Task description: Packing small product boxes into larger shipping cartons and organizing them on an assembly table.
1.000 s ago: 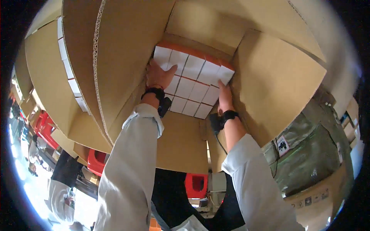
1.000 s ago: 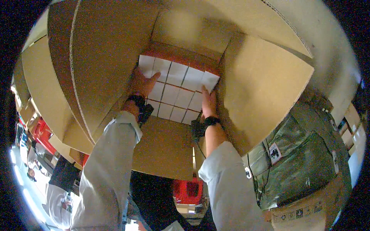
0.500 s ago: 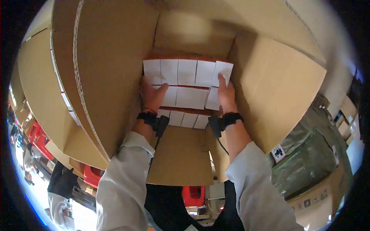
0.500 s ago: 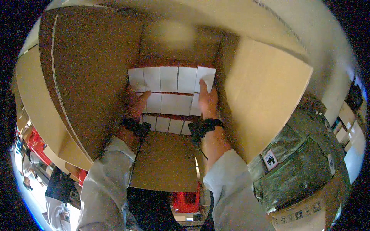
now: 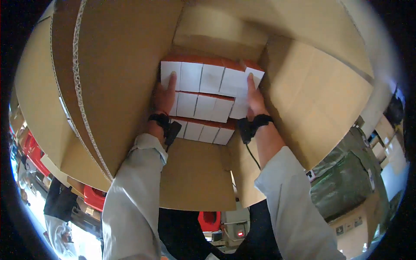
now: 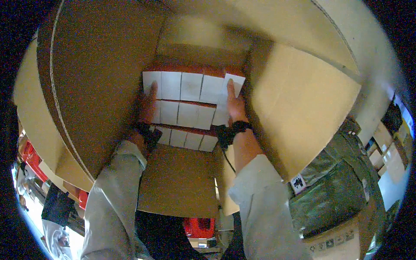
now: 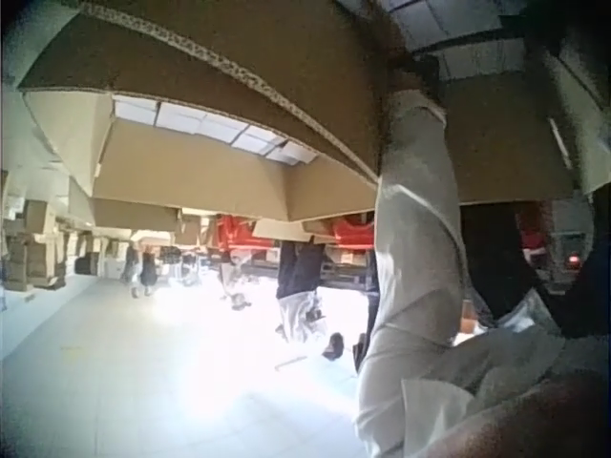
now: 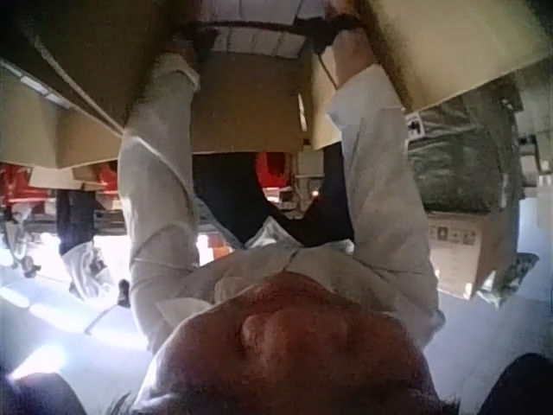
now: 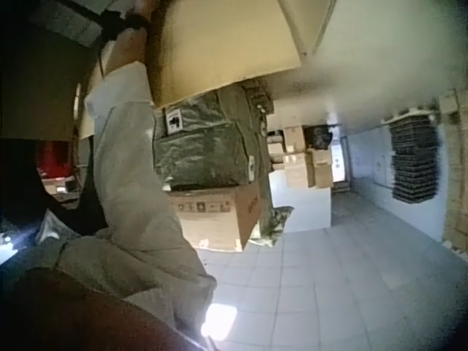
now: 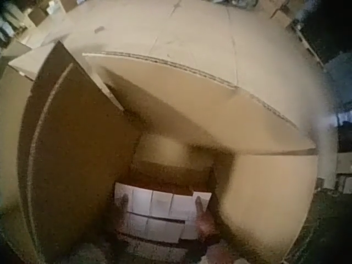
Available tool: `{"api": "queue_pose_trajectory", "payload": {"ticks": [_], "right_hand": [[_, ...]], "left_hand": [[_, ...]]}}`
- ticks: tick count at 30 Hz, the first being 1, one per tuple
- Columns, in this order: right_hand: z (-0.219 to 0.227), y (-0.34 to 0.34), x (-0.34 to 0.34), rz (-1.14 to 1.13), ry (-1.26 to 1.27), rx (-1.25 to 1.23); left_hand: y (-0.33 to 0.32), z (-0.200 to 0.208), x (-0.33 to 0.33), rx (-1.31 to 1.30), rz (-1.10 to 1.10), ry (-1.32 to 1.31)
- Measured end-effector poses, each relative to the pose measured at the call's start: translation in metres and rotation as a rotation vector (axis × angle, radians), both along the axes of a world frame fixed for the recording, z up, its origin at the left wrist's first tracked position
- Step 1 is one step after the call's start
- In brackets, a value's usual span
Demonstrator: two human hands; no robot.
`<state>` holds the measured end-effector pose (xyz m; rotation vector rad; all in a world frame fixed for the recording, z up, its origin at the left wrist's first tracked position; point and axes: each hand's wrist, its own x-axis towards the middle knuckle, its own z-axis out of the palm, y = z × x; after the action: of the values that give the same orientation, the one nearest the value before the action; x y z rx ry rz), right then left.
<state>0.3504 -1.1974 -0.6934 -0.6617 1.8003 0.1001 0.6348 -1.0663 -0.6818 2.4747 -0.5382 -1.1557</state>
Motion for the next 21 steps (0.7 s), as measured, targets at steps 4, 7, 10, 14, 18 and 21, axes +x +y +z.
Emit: {"api": "queue_pose_trajectory", "payload": {"ticks": [4,7,10,14,18,21], "right_hand": [[0.031,0.008,0.049,0.123,0.069,-0.109],[0.08,0.018,0.059,-0.013,0.042,-0.222],[0.128,0.017,0.049,-0.132,0.16,-0.294],[0.215,0.03,0.04,-0.186,0.015,-0.402],[0.323,0.034,0.048,-0.145,0.07,-0.338],[0.39,0.052,0.039,-0.278,-0.065,-0.516]], "left_hand": [[0.013,0.005,0.027,0.017,-0.07,-0.086],[0.012,0.034,0.014,-0.122,0.2,0.029],[-0.012,0.106,-0.001,-0.223,0.248,0.071],[0.0,0.212,-0.017,-0.054,0.294,-0.027],[0.026,0.3,-0.012,-0.146,0.41,0.118],[0.029,0.382,-0.015,-0.318,0.504,0.198]]}}
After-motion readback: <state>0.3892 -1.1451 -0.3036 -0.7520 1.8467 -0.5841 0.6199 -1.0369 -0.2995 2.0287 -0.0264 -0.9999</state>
